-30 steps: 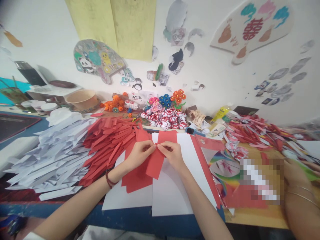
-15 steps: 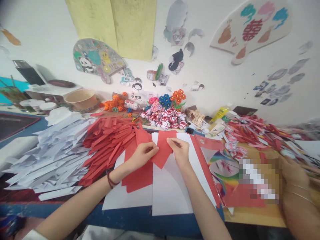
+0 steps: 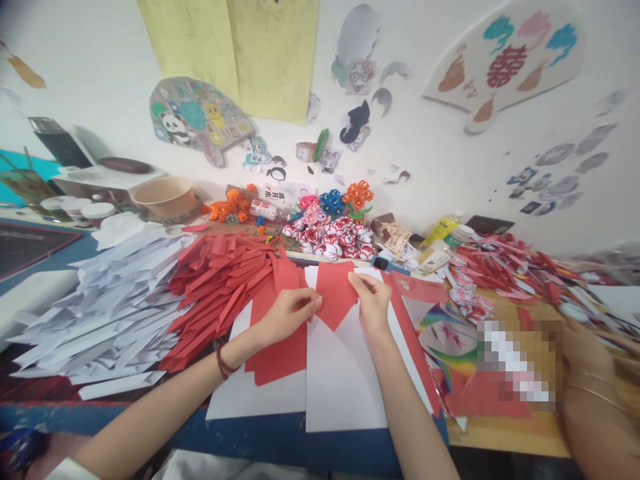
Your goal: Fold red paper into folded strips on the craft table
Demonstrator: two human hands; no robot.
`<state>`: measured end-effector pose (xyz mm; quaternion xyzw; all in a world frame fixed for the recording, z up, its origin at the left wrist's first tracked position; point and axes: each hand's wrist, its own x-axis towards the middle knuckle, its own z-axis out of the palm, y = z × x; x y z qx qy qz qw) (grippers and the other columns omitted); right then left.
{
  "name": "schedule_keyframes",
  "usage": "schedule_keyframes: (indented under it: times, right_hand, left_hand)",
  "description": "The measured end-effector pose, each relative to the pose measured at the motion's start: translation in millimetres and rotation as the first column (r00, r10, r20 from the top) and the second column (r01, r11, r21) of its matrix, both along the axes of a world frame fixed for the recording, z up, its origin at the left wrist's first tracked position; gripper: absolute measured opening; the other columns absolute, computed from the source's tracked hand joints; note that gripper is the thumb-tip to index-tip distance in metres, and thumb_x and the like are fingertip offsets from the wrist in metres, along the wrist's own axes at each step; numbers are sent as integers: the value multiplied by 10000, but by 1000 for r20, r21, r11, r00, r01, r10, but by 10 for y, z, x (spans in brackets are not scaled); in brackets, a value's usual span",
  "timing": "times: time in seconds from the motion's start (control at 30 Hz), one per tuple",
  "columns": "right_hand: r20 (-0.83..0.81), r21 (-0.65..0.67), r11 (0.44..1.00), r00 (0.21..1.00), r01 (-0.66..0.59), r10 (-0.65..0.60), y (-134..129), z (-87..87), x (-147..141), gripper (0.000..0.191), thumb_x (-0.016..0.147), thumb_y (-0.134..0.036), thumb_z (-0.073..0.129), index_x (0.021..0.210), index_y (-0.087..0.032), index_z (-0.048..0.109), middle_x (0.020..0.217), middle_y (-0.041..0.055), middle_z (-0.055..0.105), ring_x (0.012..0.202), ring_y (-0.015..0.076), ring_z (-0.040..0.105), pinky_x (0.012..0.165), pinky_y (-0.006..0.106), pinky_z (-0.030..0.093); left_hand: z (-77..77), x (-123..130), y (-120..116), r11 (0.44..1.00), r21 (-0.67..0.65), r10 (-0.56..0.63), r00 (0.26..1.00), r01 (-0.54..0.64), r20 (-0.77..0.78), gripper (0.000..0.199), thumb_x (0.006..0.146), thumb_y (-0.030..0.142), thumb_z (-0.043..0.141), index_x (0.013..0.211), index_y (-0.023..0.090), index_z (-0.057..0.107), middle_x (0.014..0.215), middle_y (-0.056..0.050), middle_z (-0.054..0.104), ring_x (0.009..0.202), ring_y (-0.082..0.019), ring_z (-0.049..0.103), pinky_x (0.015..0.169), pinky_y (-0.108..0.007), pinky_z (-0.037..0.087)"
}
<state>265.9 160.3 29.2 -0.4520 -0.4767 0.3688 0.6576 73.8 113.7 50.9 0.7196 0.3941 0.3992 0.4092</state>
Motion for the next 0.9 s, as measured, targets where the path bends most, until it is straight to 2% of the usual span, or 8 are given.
schedule_keyframes:
  times: [0.13, 0.27, 0.37, 0.43, 0.5, 0.6, 0.83, 0.9]
  right_hand:
    - [-43, -12, 1000, 999, 13, -13, 18, 11, 11, 186, 652, -336, 777, 726, -171, 730, 728, 41, 685, 659, 177, 600, 603, 304, 472]
    - [-161, -30, 994, 981, 103, -106, 85, 34, 130, 182, 630, -325, 783, 701, -170, 719, 697, 25, 675, 608, 145, 579, 580, 282, 458]
    - [-160, -14, 987, 974, 160, -160, 101, 59, 199, 178, 620, -318, 788, 688, -171, 712, 666, 13, 656, 580, 128, 548, 529, 254, 420]
    - [-87, -29, 996, 992, 86, -89, 69, 78, 173, 195, 627, -337, 785, 685, -167, 710, 662, 20, 647, 579, 132, 539, 506, 251, 407]
    - [-2, -90, 993, 997, -73, 73, 12, 92, 90, 217, 655, -369, 768, 688, -164, 705, 627, 17, 622, 534, 124, 506, 461, 246, 375]
    - [70, -172, 945, 953, -279, 294, -81, 95, -63, 244, 704, -405, 732, 706, -165, 689, 567, -9, 566, 469, 102, 441, 419, 238, 326]
    - [135, -326, 815, 830, -479, 542, -200, 118, -183, 328, 738, -454, 692, 927, -191, 643, 710, -7, 610, 482, 97, 463, 409, 221, 351]
    - [184, -311, 806, 800, -503, 571, -213, 143, -188, 293, 762, -439, 675, 923, -200, 624, 767, -5, 615, 539, 103, 498, 442, 214, 372]
  left_hand:
    - [14, -1, -23, 1000, -8, 14, 1000, -14, -23, 310, 901, 348, 426, 671, 166, 524, 585, 14, 560, 572, -108, 519, 583, -205, 380]
    - [-4, -14, -51, 1000, 10, 11, 999, -10, -33, 287, 897, 304, 432, 670, 162, 537, 593, 7, 582, 566, -105, 531, 576, -200, 378]
    - [-7, -22, -59, 992, 76, 108, 993, -104, -41, 278, 902, 290, 435, 687, 162, 555, 611, 5, 595, 571, -104, 530, 568, -201, 362]
    - [-3, -27, -51, 977, 102, 193, 981, -189, -30, 288, 914, 302, 423, 703, 164, 561, 645, -1, 612, 590, -109, 543, 578, -205, 362]
    - [-4, -32, -37, 968, 94, 234, 972, -231, -20, 290, 924, 321, 411, 743, 168, 578, 683, -9, 634, 616, -118, 564, 594, -209, 373]
    - [-15, -30, -23, 971, 80, 230, 973, -227, -23, 276, 924, 335, 411, 813, 173, 605, 735, -18, 653, 651, -129, 579, 608, -212, 386]
    - [-23, -20, -35, 982, 105, 161, 985, -154, -66, 206, 890, 265, 448, 783, 168, 594, 710, -9, 622, 643, -123, 545, 602, -207, 379]
    - [-31, -18, -34, 983, 114, 152, 985, -143, -76, 192, 881, 245, 447, 770, 166, 584, 701, -4, 612, 634, -118, 533, 595, -207, 369]
